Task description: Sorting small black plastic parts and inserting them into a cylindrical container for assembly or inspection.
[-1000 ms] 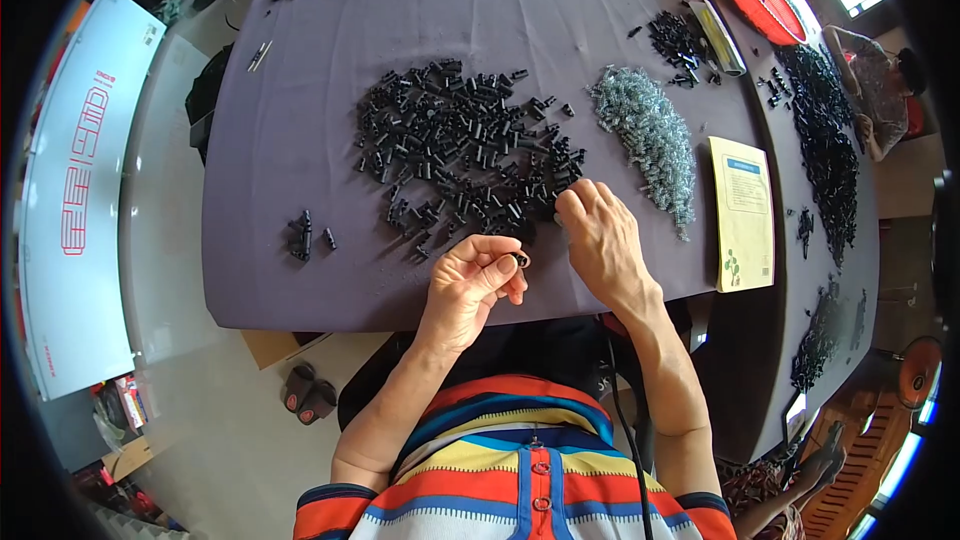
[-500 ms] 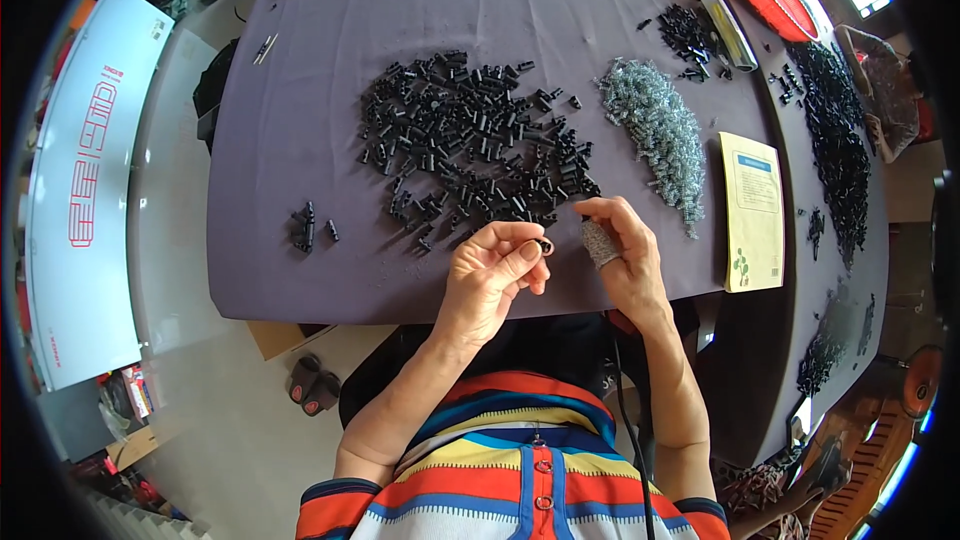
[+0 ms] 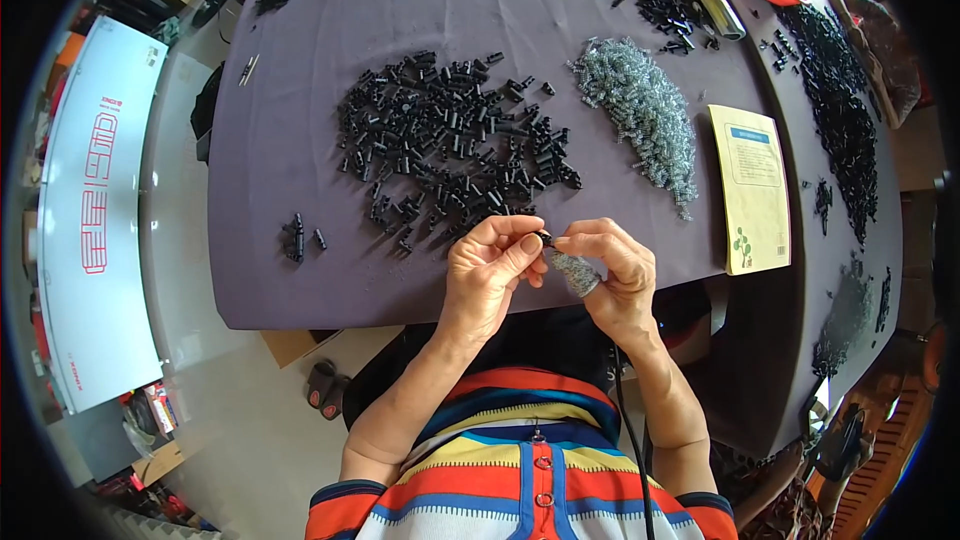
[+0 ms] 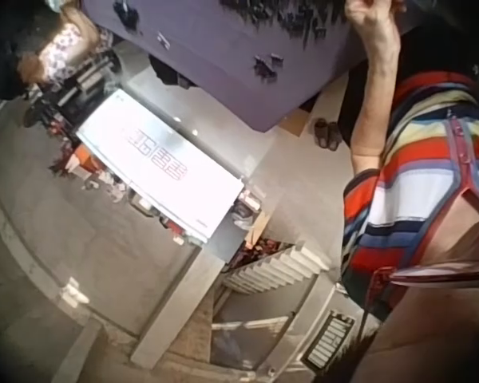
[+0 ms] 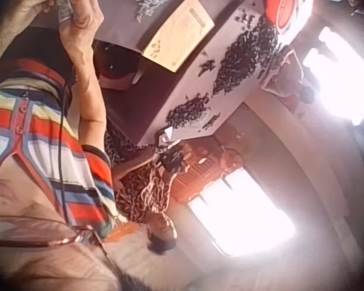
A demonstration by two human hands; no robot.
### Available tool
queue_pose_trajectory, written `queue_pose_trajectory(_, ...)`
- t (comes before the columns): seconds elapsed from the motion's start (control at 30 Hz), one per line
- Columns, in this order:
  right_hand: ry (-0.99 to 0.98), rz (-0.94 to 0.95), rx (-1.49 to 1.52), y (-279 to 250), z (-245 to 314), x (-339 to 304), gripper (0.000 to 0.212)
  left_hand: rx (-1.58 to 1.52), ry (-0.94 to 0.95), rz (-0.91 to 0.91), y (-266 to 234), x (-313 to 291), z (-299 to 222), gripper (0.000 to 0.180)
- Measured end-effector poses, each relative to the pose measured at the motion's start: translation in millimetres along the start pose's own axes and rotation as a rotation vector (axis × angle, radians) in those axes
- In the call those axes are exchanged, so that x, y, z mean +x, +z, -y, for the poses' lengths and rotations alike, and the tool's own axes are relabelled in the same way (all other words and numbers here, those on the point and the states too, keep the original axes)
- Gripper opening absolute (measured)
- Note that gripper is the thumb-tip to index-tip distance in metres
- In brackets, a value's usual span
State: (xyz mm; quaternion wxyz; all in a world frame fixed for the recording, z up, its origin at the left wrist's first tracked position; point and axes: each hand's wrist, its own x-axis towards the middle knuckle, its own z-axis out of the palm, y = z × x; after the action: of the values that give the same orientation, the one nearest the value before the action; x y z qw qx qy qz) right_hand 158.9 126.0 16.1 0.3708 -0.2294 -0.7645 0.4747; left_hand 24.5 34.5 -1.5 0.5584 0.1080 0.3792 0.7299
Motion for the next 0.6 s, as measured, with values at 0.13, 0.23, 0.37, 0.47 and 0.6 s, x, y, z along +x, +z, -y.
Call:
queue_pose_trajectory(0.13, -0.025, 0.028, -0.075, 0.0, 0.5, -0.8, 0.030, 0.034, 0.032, -0.012, 0.6, 0.0, 4.2, 0.017)
queue_pose_trajectory(0.23, -0.017, 0.007, -0.045, 0.5, -3.3, -2.8, 0.030, 0.011, 0.029, -0.001, 1.0, -0.5, 7.1, 0.020)
queue_pose_trajectory(0.37, -0.028, -0.003, -0.007, 1.0, -2.6, -2.6, 0.029, -0.049, 0.003, -0.001, 3.2, -0.7, 8.2, 0.023)
queue_pose_trajectory(0.47, -0.040, -0.036, 0.005, 2.9, -5.5, -4.0, 0.027, -0.048, 0.003, 0.001, 4.9, 1.1, 8.8, 0.024)
queue_pose_trajectory(0.6, -0.028, -0.046, 0.010, 2.7, -5.6, -5.3, 0.026, -0.065, 0.003, -0.005, 9.6, 2.5, 7.1, 0.022)
